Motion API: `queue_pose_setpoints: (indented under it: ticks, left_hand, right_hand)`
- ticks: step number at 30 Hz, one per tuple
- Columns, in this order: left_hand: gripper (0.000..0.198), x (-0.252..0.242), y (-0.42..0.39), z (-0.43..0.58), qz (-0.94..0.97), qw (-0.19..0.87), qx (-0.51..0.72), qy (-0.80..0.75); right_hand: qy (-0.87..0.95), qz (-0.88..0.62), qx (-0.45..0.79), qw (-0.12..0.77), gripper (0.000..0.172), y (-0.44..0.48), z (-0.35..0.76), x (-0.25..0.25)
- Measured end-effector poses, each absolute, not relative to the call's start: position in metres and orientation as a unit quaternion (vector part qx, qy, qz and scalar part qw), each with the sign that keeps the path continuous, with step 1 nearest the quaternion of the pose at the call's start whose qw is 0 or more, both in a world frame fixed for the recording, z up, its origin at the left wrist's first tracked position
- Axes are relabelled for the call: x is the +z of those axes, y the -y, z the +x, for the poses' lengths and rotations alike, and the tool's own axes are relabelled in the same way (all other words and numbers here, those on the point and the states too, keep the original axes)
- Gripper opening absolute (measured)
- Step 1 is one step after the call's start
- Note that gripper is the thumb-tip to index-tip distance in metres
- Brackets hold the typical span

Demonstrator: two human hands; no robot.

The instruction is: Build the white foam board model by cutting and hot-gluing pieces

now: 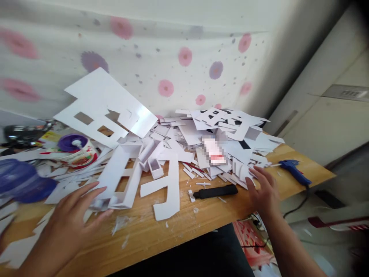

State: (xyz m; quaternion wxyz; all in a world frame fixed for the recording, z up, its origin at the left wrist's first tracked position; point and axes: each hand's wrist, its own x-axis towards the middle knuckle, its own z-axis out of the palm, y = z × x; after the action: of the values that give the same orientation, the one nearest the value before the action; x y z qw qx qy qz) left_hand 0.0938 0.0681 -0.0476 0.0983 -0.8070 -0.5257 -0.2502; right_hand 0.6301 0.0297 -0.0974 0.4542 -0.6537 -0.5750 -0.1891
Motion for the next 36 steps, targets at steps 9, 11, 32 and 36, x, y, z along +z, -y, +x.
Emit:
queue_pose_setpoints:
  ticks: [9,11,32,36]
  left_hand:
    - [0.079,-0.035,-0.08,0.108,-0.818,0.034,-0.105,0.564]
    - [0.074,-0.035,-0.08,0.11,-0.828,0.028,-0.109,0.549]
    - [0.024,-0.045,-0.035,0.137,-0.784,0.085,-0.291,0.542]
    - [0.023,-0.054,-0.015,0.143,-0.764,0.095,-0.324,0.549]
  right_hand:
    - [0.744,-0.501,-0.127,0.423,0.026,-0.01,0.548,-0.112]
    - [0.739,-0.515,-0.118,0.417,0.025,-0.011,0.549,-0.113]
    - [0.73,-0.528,-0.139,0.411,0.022,-0.013,0.553,-0.117]
    - [0.727,-0.53,-0.146,0.411,0.022,-0.013,0.554,-0.118]
